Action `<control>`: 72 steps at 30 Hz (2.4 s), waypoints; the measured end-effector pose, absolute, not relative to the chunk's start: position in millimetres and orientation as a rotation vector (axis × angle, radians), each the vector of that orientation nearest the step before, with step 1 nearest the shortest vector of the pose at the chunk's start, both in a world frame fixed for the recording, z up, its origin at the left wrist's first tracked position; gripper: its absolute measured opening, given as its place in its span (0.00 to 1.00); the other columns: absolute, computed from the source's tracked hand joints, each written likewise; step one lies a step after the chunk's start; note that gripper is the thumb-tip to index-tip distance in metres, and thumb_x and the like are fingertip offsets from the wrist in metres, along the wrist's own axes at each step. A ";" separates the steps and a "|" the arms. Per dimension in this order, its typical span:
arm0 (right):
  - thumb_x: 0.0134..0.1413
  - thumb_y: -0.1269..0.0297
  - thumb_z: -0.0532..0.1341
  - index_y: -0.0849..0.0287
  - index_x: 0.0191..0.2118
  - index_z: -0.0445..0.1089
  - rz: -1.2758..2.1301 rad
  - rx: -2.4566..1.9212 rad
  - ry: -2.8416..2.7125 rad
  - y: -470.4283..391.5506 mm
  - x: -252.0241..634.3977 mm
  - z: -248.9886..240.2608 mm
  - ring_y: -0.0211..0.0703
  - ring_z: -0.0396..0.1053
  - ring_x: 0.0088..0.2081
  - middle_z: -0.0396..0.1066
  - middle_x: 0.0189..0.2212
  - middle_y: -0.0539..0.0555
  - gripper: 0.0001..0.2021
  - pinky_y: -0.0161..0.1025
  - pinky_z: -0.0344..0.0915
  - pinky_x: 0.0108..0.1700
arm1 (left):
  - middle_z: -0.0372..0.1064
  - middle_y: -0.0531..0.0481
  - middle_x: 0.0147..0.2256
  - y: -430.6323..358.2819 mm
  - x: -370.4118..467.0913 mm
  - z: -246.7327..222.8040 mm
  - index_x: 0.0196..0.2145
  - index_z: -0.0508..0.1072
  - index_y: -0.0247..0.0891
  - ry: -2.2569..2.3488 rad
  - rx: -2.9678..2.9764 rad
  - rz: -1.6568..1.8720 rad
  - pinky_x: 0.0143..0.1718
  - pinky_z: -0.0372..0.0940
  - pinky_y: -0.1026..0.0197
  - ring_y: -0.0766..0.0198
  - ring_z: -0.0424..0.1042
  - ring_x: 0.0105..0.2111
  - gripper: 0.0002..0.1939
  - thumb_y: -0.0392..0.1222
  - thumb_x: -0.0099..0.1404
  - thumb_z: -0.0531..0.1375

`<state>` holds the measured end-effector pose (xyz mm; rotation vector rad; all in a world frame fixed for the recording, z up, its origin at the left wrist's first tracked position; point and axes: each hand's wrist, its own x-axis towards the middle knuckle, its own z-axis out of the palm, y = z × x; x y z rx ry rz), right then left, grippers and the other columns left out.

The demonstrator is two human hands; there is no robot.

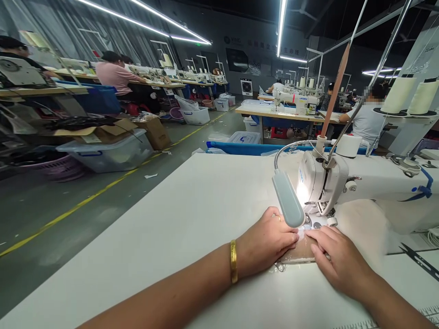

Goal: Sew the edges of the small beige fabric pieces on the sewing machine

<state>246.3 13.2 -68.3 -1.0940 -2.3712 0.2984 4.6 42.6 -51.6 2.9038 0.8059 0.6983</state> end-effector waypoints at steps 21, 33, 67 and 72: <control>0.69 0.71 0.50 0.54 0.54 0.70 0.187 -1.125 -2.427 16.6 240.7 -73.9 0.50 0.67 0.34 0.70 0.33 0.54 0.16 0.47 0.66 0.36 | 0.76 0.47 0.38 51.4 3.7 -54.6 0.41 0.76 0.40 0.848 2.886 0.691 0.46 0.62 0.54 0.57 0.73 0.41 0.11 0.34 0.75 0.53; 0.71 0.65 0.52 0.54 0.62 0.64 0.134 -1.193 -2.281 19.1 249.4 -61.6 0.48 0.69 0.32 0.69 0.29 0.50 0.17 0.43 0.69 0.34 | 0.77 0.48 0.46 64.7 3.7 -55.5 0.43 0.76 0.41 0.944 2.846 0.717 0.50 0.62 0.53 0.56 0.74 0.46 0.07 0.34 0.74 0.57; 0.65 0.76 0.57 0.59 0.58 0.65 0.113 -1.034 -2.290 -93.1 278.0 -67.5 0.48 0.73 0.41 0.76 0.41 0.57 0.17 0.44 0.73 0.43 | 0.72 0.48 0.40 13.4 27.8 -51.9 0.35 0.75 0.39 0.751 2.723 0.703 0.39 0.64 0.53 0.57 0.67 0.36 0.10 0.35 0.73 0.55; 0.68 0.75 0.54 0.57 0.60 0.64 0.229 -1.104 -2.264 -94.4 282.9 -68.1 0.50 0.70 0.43 0.74 0.43 0.58 0.18 0.47 0.72 0.44 | 0.73 0.47 0.41 10.8 33.1 -53.0 0.38 0.76 0.40 0.777 2.607 0.685 0.41 0.66 0.52 0.55 0.70 0.40 0.04 0.41 0.70 0.63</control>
